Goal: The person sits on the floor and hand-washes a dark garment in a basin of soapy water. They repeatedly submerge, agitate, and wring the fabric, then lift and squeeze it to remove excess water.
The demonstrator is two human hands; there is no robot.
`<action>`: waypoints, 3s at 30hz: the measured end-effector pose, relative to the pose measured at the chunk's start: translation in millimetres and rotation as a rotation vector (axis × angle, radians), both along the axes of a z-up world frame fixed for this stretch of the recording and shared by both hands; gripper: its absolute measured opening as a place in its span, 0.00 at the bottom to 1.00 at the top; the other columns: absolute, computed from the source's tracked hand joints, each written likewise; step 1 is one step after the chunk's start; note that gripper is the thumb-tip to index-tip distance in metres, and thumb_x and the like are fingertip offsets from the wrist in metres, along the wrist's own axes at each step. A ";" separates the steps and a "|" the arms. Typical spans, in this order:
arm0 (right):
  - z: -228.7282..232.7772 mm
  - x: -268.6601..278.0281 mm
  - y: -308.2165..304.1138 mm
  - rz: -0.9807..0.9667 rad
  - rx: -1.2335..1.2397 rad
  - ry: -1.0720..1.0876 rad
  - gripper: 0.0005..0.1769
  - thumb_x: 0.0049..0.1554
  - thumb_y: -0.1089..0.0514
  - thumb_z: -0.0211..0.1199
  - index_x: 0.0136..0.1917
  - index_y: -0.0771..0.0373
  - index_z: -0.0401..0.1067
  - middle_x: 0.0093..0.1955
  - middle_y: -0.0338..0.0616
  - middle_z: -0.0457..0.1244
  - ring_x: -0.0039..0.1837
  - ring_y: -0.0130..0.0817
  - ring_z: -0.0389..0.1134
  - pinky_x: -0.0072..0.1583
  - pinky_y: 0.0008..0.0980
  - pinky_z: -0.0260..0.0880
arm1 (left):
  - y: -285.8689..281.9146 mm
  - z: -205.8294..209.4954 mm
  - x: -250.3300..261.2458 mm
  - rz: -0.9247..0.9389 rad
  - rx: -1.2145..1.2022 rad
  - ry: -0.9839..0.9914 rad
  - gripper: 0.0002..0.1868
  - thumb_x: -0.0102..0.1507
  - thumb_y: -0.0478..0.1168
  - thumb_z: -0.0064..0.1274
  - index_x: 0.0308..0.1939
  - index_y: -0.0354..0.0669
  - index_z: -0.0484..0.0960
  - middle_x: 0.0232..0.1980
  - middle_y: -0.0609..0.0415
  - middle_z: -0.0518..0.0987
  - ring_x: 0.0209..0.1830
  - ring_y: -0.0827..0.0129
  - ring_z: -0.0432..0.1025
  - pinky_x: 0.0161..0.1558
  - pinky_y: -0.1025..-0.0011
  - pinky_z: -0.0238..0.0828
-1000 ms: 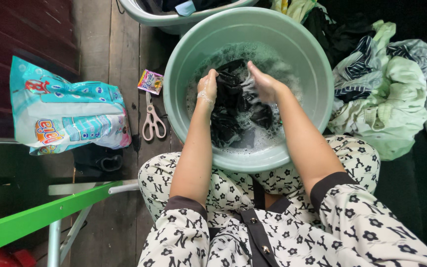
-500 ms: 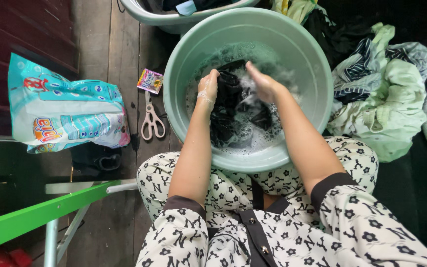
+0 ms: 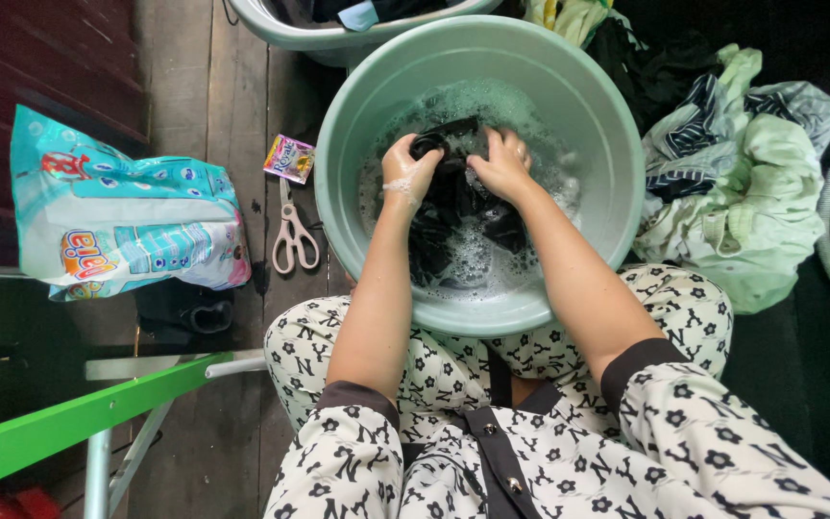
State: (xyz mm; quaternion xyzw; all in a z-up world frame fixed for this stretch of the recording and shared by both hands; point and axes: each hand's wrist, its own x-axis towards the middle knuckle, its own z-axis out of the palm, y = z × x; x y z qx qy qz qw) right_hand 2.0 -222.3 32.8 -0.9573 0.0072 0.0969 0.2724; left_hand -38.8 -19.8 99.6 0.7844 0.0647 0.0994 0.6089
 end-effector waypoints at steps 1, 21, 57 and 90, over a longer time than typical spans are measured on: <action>3.2 -1.1 2.5 0.119 0.148 -0.102 0.43 0.54 0.42 0.63 0.79 0.57 0.59 0.79 0.57 0.51 0.79 0.56 0.49 0.76 0.54 0.48 | -0.9 4.9 -0.6 -0.014 -0.076 -0.010 0.13 0.55 0.40 0.65 0.39 0.36 0.83 0.33 0.58 0.82 0.32 0.77 0.74 0.38 0.73 0.73; 86.1 -13.7 -94.3 -0.318 1.505 0.259 0.18 0.51 0.60 0.70 0.55 0.63 0.73 0.48 0.44 0.68 0.48 0.39 0.69 0.57 0.48 0.67 | 26.0 -2.8 16.8 0.321 -0.343 -0.243 0.16 0.62 0.36 0.66 0.49 0.39 0.76 0.50 0.51 0.76 0.52 0.64 0.70 0.57 0.63 0.69; -19.7 98.7 127.3 -0.406 0.871 0.080 0.33 0.63 0.44 0.49 0.76 0.64 0.57 0.71 0.55 0.61 0.70 0.47 0.61 0.69 0.41 0.59 | 29.5 -119.1 56.2 0.730 -1.226 0.218 0.27 0.70 0.44 0.40 0.66 0.24 0.70 0.70 0.43 0.71 0.66 0.60 0.69 0.66 0.66 0.66; 150.0 -84.0 80.1 0.582 0.330 -1.052 0.20 0.54 0.63 0.73 0.27 0.64 0.66 0.30 0.50 0.62 0.34 0.40 0.65 0.39 0.36 0.66 | -33.3 -22.3 -29.2 -0.395 -1.606 0.101 0.29 0.63 0.63 0.43 0.55 0.45 0.78 0.50 0.52 0.81 0.52 0.64 0.74 0.58 0.63 0.70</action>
